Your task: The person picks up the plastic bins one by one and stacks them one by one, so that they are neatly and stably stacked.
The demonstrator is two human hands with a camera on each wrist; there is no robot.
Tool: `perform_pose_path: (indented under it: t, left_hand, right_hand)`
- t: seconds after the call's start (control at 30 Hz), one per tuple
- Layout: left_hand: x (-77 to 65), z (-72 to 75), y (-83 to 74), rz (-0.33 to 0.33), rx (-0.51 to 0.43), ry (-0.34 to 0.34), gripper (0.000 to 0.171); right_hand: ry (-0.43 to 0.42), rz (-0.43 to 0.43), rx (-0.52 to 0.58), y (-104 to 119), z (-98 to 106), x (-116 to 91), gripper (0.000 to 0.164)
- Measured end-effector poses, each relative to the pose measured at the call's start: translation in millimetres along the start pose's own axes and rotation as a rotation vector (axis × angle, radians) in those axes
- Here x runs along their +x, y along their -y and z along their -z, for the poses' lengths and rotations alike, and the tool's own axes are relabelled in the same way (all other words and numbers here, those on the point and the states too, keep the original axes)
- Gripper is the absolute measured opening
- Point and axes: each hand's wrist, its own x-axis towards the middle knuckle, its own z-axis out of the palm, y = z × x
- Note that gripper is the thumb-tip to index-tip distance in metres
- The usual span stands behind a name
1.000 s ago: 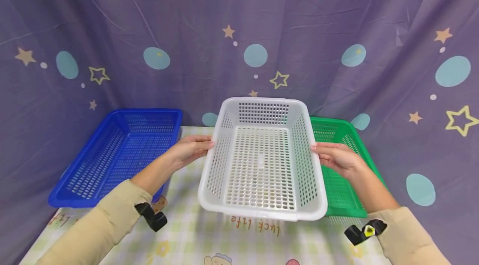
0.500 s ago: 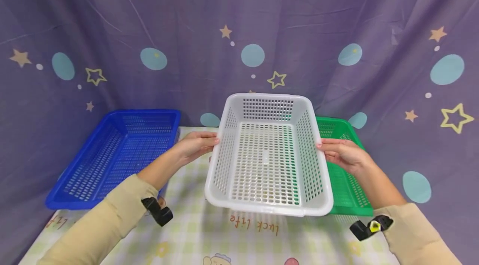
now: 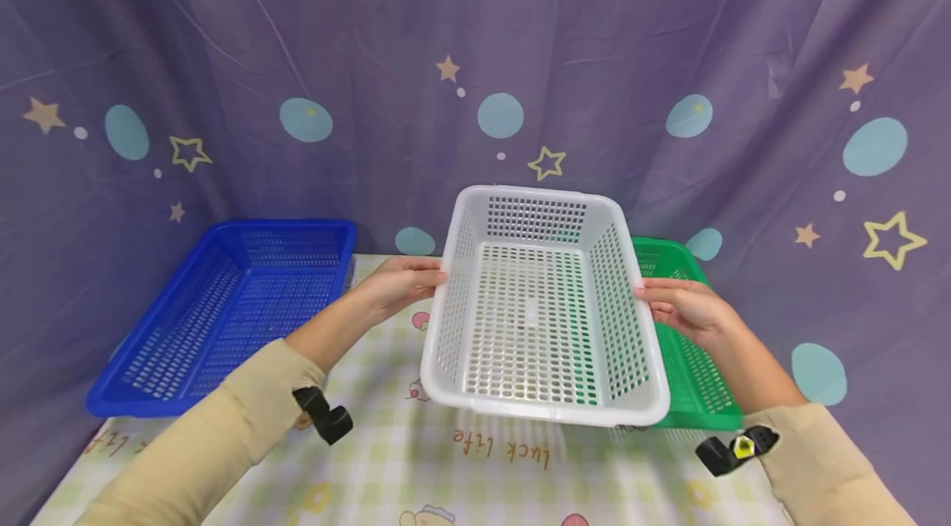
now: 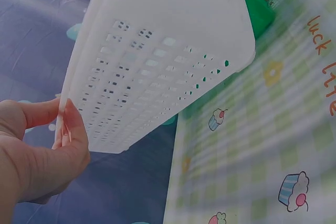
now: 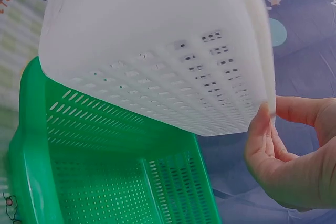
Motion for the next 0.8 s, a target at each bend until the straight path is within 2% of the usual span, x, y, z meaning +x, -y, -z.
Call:
perform_pose_path:
  t: [0.17, 0.4, 0.6, 0.8]
  left_hand:
    - [0.9, 2.4, -2.1, 0.021, -0.003, -0.012, 0.035]
    - [1.1, 4.7, -3.2, 0.025, -0.02, -0.02, 0.036]
    - [3.4, 5.7, -2.5, 0.017, -0.054, -0.009, 0.035]
    - [2.4, 5.1, -4.0, 0.044, -0.042, -0.001, 0.036]
  right_hand:
    - [-0.042, -0.003, -0.045, -2, -4, 3, 0.026]
    - [-0.089, 0.0, -0.083, -1, -8, 4, 0.015]
    - [-0.121, 0.003, -0.105, -1, -11, 3, 0.019]
    - [-0.154, -0.01, -0.155, 1, -14, 0, 0.02]
